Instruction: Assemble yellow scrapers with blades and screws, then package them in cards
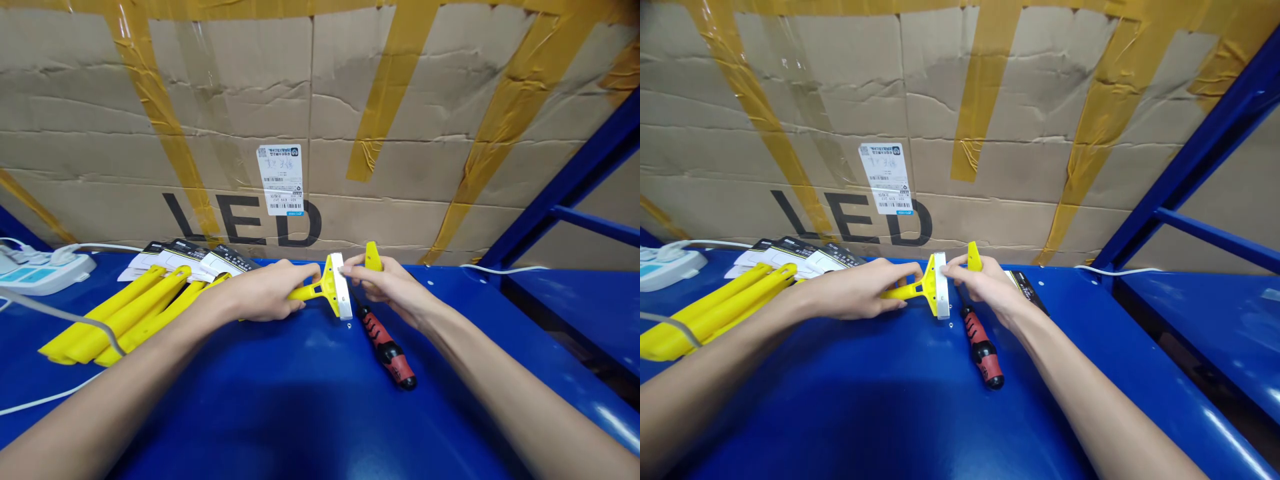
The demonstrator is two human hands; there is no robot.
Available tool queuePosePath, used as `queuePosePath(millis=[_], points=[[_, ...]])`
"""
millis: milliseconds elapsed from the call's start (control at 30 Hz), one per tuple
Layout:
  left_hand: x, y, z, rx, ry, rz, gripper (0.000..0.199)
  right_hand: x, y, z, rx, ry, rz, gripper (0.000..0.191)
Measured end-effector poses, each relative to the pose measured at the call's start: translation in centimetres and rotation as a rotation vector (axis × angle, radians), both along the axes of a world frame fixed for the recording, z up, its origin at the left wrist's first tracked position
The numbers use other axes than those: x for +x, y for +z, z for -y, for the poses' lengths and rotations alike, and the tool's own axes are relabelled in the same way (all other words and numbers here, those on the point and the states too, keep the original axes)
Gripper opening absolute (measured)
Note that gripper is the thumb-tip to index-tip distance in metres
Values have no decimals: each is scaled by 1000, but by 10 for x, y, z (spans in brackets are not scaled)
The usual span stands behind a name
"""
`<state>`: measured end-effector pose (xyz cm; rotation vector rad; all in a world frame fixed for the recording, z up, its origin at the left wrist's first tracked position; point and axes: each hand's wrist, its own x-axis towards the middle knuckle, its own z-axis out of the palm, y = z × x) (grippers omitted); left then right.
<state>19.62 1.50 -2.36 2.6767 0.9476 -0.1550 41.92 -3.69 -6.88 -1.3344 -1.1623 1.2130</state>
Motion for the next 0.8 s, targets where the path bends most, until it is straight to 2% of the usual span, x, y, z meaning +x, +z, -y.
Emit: queuePosePath(millis=[100,200,367,533,800], points=[[0,-1,-1,30,-21,-7,28,-3,-1,1,104,12,241,26],[0,0,0,42,-32,-15,29,-5,-2,1,154,-3,289,27],[1,4,3,35,-48,-25,25,-7,-1,2,117,-5,284,31],[1,2,3,40,-28,0,34,-5,-2,1,110,-24,250,35],[0,0,0,-20,-6,13,39,-9,-1,1,21,-35,79,41]])
